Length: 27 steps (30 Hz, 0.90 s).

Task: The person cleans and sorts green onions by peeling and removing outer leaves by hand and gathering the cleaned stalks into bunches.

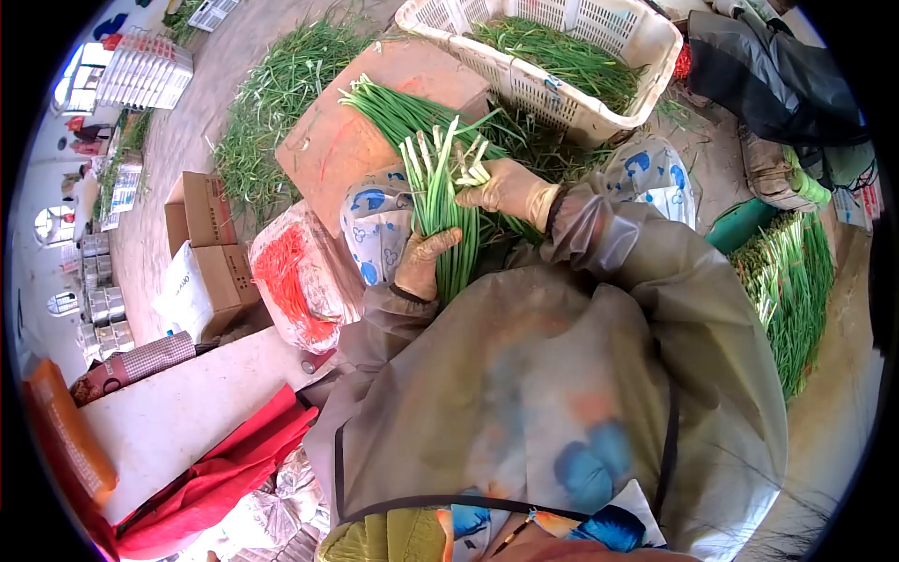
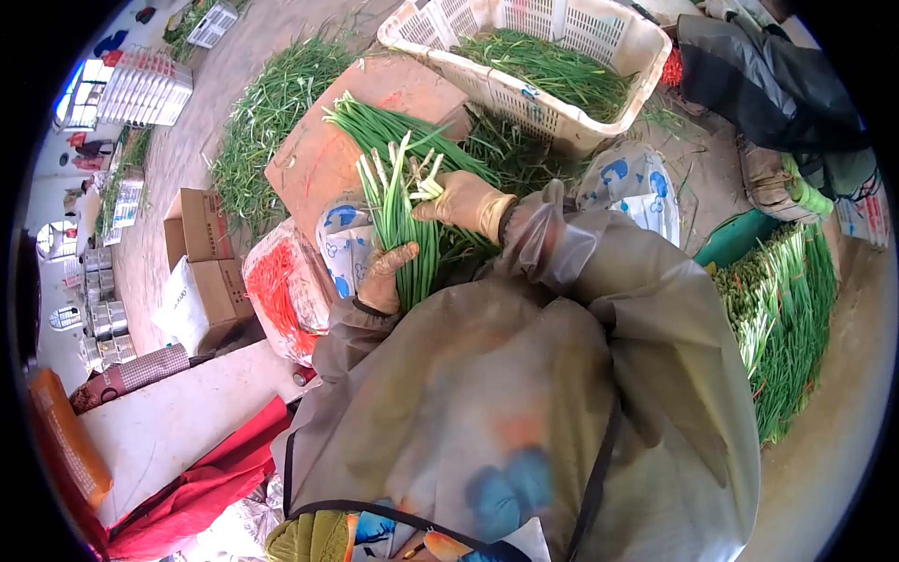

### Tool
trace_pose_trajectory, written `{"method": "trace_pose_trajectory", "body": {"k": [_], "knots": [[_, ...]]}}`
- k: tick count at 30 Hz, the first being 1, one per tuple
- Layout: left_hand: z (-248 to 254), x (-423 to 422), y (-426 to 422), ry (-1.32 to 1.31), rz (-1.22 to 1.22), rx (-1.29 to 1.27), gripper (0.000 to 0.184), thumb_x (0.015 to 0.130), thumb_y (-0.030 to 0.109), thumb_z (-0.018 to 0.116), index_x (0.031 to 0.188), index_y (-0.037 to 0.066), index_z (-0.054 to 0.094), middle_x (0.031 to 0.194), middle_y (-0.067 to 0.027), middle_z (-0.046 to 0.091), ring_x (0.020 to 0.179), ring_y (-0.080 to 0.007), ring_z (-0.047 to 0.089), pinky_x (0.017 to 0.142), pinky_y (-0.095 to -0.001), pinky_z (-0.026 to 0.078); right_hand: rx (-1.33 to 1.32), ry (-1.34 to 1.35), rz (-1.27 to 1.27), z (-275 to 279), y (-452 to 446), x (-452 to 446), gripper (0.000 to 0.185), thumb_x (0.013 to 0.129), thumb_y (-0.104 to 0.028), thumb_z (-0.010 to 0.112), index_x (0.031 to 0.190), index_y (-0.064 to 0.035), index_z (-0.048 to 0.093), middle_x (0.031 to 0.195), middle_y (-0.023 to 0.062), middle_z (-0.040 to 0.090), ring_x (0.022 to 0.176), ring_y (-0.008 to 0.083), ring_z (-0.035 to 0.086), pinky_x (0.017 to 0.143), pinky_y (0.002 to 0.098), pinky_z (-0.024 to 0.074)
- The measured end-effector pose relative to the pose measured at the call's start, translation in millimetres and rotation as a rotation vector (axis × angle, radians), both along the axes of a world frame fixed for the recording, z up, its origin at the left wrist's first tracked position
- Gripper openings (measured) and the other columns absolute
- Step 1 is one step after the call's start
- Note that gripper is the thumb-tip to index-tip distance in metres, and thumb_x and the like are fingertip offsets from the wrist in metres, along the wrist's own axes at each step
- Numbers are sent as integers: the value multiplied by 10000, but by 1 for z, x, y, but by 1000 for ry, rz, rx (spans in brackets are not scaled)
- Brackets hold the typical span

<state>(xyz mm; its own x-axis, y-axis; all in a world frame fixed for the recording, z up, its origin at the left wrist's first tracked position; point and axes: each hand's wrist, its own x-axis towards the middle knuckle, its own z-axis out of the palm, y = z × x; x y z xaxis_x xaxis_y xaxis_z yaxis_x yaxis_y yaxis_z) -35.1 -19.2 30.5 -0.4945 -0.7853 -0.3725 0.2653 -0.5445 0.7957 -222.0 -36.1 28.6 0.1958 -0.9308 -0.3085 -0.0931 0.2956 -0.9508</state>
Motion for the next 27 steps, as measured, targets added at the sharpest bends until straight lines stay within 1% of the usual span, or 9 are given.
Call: {"method": "trace_pose_trajectory", "body": {"k": [5,8,12,14,19,21,23,25,27], "knots": [[-10,8,4,46,107,22,416,708,141,660,1090,28,540,973,-82,597,889,-203,565,819,-343,454,47,37,69,-9,-1,-2,281,730,-199,699,927,-19,611,676,10,562,564,107,471,527,267,400],[-10,12,4,72,71,110,407,696,177,666,1057,17,571,955,-84,601,872,-209,561,815,-339,449,72,-33,73,-12,2,-2,273,727,-214,705,895,-16,621,685,10,571,568,102,472,525,254,396],[-15,16,1,28,52,91,420,693,188,670,1060,11,568,968,-86,598,869,-203,558,814,-334,447,79,42,128,2,3,-4,326,710,-239,731,880,5,598,652,12,556,549,88,471,490,235,387],[-22,19,-1,100,62,0,420,700,211,677,1054,11,570,994,-87,594,910,-198,554,829,-326,444,102,50,160,1,4,-6,323,703,-252,735,863,-5,602,648,14,555,549,94,470,497,243,392],[-24,23,2,187,94,9,370,737,246,675,1015,28,564,1008,-58,567,1000,-204,531,867,-323,432,95,121,247,-8,4,-6,348,692,-310,716,863,-20,625,680,35,578,584,124,486,543,262,405],[-30,29,0,392,142,26,340,734,215,682,1007,53,560,1051,-77,569,981,-215,542,865,-352,441,-75,363,264,-21,3,-6,359,695,-335,708,860,-26,628,682,45,590,591,131,505,547,267,411],[-33,46,-7,579,190,33,300,749,215,675,978,74,542,1075,-55,532,1070,-225,511,918,-365,419,-95,409,274,-26,6,-12,317,710,-296,710,842,-20,628,687,52,601,581,125,507,539,271,408],[-28,63,-12,469,284,51,318,750,214,670,1001,78,530,1076,-62,542,1095,-222,500,939,-371,402,161,2,44,-37,8,-15,276,711,-255,728,804,-18,622,664,36,584,554,112,484,522,269,395],[-27,54,-13,318,213,47,375,769,199,641,1077,29,511,1132,-83,546,1043,-210,531,911,-351,426,129,-101,-23,-33,6,-13,256,708,-237,742,776,-26,613,632,6,550,541,95,457,503,251,376]]}}
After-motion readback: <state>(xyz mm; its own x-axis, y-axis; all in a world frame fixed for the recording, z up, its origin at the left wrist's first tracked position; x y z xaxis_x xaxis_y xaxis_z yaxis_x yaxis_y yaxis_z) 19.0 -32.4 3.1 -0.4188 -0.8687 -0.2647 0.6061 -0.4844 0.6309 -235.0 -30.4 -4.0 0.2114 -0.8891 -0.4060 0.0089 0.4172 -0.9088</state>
